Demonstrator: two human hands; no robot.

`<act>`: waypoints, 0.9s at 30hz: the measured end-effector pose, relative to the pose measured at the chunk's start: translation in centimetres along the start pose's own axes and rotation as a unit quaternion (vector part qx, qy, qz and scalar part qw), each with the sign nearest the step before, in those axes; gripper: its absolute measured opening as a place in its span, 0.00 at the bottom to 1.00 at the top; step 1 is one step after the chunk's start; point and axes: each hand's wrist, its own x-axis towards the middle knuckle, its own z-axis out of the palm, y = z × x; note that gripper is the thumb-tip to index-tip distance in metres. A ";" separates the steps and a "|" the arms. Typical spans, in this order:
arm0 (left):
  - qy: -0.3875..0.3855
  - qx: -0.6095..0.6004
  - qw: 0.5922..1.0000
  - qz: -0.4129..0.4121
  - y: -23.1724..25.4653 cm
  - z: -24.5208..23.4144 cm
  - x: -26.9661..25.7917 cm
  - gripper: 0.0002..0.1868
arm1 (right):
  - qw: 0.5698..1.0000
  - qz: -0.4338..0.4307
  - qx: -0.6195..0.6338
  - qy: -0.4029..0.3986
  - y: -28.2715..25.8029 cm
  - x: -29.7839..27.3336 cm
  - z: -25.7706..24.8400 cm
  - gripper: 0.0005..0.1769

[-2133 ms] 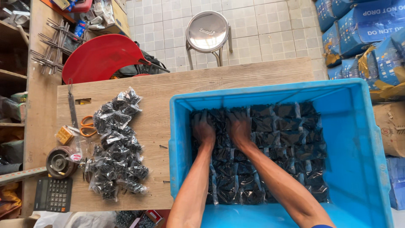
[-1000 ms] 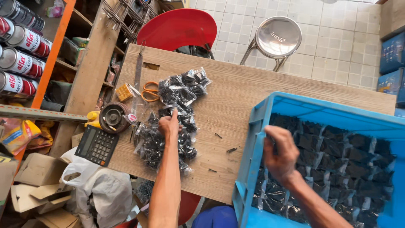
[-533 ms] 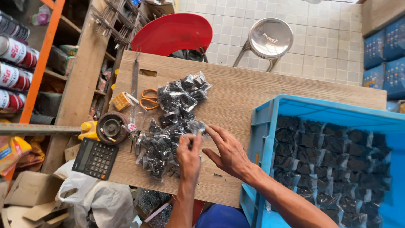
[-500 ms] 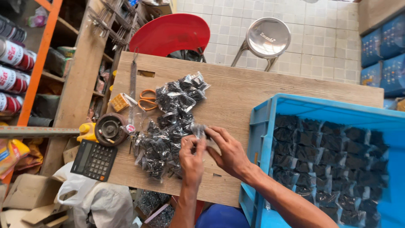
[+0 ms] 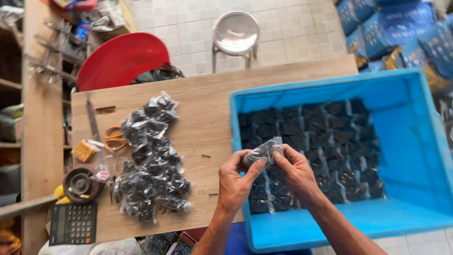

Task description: The person picks up small bagged items from a table and places them one by one into organized rows inside a blue plastic crate.

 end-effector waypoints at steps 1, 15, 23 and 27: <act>-0.013 0.005 1.000 -0.002 -0.2 1.1 -0.1 0.16 | 1.000 -0.002 0.005 0.013 0.3 -0.5 -1.3 0.16; -0.125 0.090 0.988 0.003 -3.4 11.9 -0.2 0.11 | 0.988 0.061 0.083 0.112 1.4 -6.0 -12.5 0.33; -0.117 0.006 0.992 -0.054 -5.3 13.5 -1.5 0.25 | 0.978 0.043 0.125 0.161 2.6 -5.6 -13.9 0.15; -0.090 -0.067 0.989 -0.093 -5.2 14.0 -1.9 0.31 | 0.963 0.058 0.233 0.124 0.5 -6.1 -14.2 0.14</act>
